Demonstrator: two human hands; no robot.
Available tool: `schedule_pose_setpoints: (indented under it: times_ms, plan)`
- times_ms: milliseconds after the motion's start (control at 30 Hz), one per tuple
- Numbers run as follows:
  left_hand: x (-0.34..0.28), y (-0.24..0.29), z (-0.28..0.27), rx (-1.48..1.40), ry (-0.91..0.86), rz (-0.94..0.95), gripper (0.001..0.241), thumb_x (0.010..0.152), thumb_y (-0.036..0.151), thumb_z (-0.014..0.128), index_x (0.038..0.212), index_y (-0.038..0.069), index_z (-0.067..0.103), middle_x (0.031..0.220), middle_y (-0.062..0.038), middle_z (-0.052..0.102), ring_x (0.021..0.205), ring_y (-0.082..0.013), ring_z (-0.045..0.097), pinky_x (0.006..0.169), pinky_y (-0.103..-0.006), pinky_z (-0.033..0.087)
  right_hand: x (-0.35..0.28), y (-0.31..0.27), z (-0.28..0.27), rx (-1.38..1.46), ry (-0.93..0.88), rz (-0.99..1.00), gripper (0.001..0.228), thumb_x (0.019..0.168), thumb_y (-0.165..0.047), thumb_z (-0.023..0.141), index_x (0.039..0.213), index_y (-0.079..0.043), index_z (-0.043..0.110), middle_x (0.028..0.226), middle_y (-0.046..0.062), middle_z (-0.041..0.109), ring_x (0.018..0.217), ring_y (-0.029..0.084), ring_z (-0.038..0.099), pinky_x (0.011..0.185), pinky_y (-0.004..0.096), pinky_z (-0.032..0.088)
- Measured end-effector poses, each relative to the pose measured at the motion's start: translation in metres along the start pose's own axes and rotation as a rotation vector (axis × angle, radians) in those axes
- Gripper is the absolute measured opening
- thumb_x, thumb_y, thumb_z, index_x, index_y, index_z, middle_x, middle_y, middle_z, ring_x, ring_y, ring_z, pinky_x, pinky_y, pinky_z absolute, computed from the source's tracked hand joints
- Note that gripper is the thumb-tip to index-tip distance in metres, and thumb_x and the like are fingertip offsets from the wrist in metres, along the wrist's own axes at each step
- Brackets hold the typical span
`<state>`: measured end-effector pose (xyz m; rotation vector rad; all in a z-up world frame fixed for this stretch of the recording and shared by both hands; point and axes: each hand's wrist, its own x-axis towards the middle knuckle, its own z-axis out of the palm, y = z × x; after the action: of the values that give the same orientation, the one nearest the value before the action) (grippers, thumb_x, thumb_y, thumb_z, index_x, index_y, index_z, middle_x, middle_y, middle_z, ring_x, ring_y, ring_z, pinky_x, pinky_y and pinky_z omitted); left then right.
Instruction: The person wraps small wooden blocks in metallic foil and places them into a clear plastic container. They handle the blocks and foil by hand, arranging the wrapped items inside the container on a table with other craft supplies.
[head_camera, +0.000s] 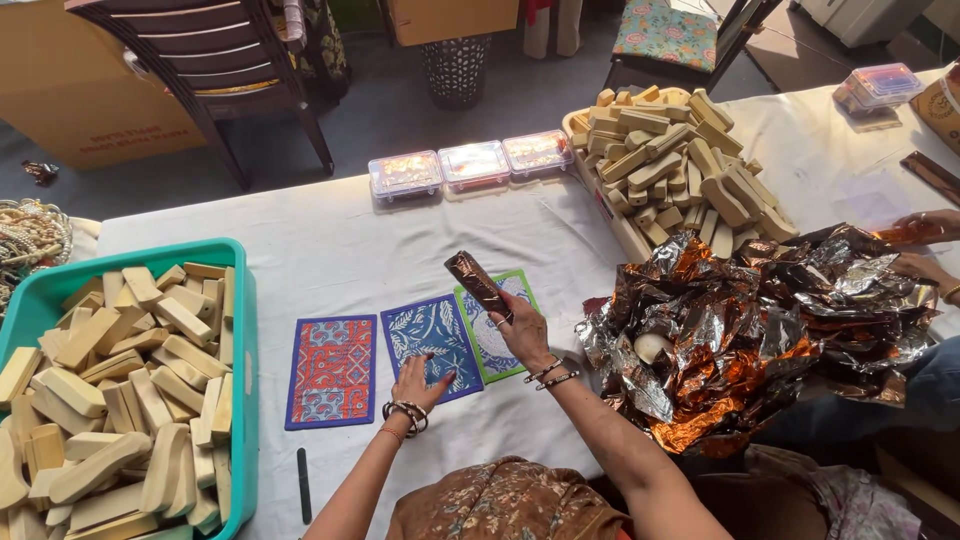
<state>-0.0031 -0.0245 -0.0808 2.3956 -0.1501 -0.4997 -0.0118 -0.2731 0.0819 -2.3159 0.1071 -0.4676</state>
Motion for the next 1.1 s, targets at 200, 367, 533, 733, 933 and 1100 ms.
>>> schedule_pose_setpoints:
  times_ms: [200,367,533,733,933,1100]
  plan:
    - [-0.083,0.055,-0.067,0.642,-0.225,0.123,0.101,0.090,0.072,0.054,0.164,0.026,0.005,0.173,-0.010,-0.001,0.159,-0.0283,-0.002,0.125,-0.0564,0.000,0.048,0.120,0.002,-0.226,0.121,0.250,0.052,0.085,-0.031,0.076,0.131,-0.009,0.066,0.109,0.016,0.071,0.101,0.034,0.069,0.089,0.045,0.054]
    - [-0.079,0.051,-0.065,0.683,-0.242,0.142,0.097,0.094,0.074,0.047,0.164,0.025,0.001,0.173,-0.011,-0.004,0.159,-0.0298,-0.006,0.125,-0.0577,-0.004,0.078,0.174,-0.014,-0.331,0.176,0.431,0.049,0.086,-0.033,0.075,0.129,-0.012,0.068,0.109,0.018,0.071,0.103,0.037,0.068,0.091,0.048,0.053]
    - [-0.057,-0.001,-0.025,0.641,0.055,0.388,0.102,0.087,0.078,0.044,0.164,0.025,0.002,0.170,-0.012,-0.004,0.156,-0.0315,-0.008,0.121,-0.0599,-0.006,0.094,0.271,0.003,-0.402,0.237,0.627,0.048,0.084,-0.030,0.078,0.125,-0.009,0.066,0.110,0.021,0.070,0.105,0.039,0.068,0.092,0.048,0.053]
    - [-0.051,-0.007,-0.019,0.573,0.450,0.679,0.106,0.080,0.079,0.044,0.162,0.024,0.005,0.166,-0.013,0.000,0.153,-0.0326,-0.005,0.116,-0.0624,-0.006,0.086,0.308,0.014,-0.449,0.244,0.653,0.047,0.086,-0.011,0.078,0.125,-0.002,0.054,0.112,0.026,0.065,0.105,0.041,0.067,0.088,0.047,0.055]
    - [-0.049,-0.013,-0.017,0.593,0.425,0.673,0.107,0.079,0.081,0.044,0.162,0.025,0.005,0.166,-0.013,-0.002,0.153,-0.0325,-0.006,0.115,-0.0628,-0.006,0.088,0.321,0.027,-0.537,0.225,0.725,0.048,0.089,-0.011,0.077,0.126,-0.004,0.048,0.117,0.025,0.062,0.112,0.040,0.065,0.094,0.048,0.055]
    - [-0.046,-0.019,-0.013,0.601,0.350,0.625,0.108,0.080,0.082,0.046,0.162,0.028,0.002,0.167,-0.011,-0.004,0.152,-0.0317,-0.008,0.114,-0.0627,-0.007,0.092,0.260,-0.005,-0.565,0.063,0.933,0.057,0.088,-0.006,0.074,0.137,-0.004,0.045,0.143,0.024,0.051,0.135,0.056,0.044,0.108,0.072,0.036]
